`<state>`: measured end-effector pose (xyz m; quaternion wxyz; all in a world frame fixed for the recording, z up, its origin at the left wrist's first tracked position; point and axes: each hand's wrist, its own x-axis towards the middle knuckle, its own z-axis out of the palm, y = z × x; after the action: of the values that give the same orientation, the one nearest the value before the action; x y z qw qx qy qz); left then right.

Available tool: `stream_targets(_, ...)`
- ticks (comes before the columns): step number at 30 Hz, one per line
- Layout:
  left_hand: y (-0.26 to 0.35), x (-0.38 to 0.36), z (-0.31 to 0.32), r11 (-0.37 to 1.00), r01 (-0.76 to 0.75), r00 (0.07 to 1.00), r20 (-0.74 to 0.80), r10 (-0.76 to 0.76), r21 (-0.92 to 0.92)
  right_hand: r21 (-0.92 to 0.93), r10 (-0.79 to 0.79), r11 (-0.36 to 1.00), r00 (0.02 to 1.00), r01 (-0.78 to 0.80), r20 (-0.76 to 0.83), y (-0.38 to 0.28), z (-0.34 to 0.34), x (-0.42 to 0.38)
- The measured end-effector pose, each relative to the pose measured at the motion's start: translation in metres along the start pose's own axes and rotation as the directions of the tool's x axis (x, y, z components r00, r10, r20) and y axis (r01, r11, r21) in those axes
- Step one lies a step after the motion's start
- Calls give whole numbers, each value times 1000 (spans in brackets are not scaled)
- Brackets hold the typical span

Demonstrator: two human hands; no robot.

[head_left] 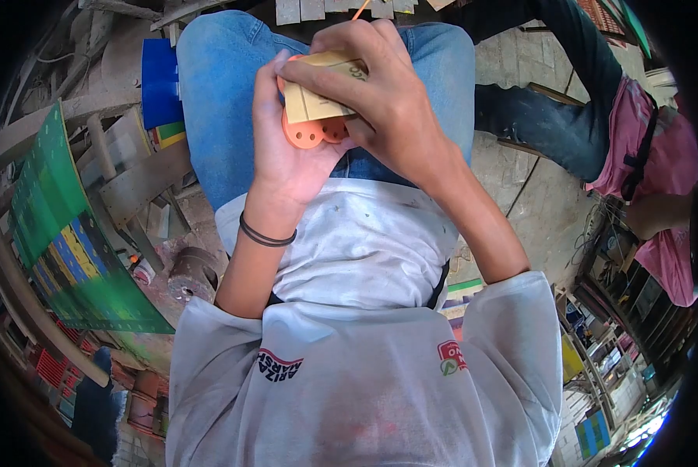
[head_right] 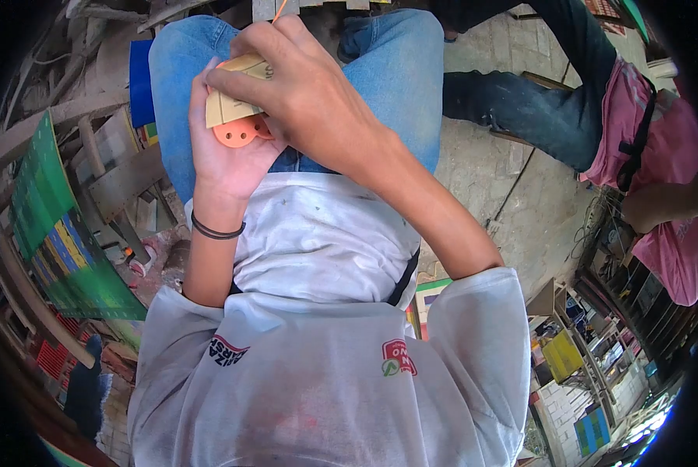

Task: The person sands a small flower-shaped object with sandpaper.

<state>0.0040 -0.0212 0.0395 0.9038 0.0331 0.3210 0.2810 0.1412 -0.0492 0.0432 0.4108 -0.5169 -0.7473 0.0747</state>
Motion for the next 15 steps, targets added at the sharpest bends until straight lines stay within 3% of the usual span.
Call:
stream_targets(4, -3, 1, -2, 985, -91, 990, -96, 106, 145, 7, 105, 994, 994, -105, -14, -7, 1, 0)
stream_targets(8, -1, 8, -11, 980, -123, 990, -51, 132, 155, 47, 180, 983, 982, -177, -55, -14, 7, -2)
stream_targets(15, -5, 9, -12, 909, -316, 940, -38, 339, 273, 40, 295, 956, 940, -292, -172, -29, 16, -1)
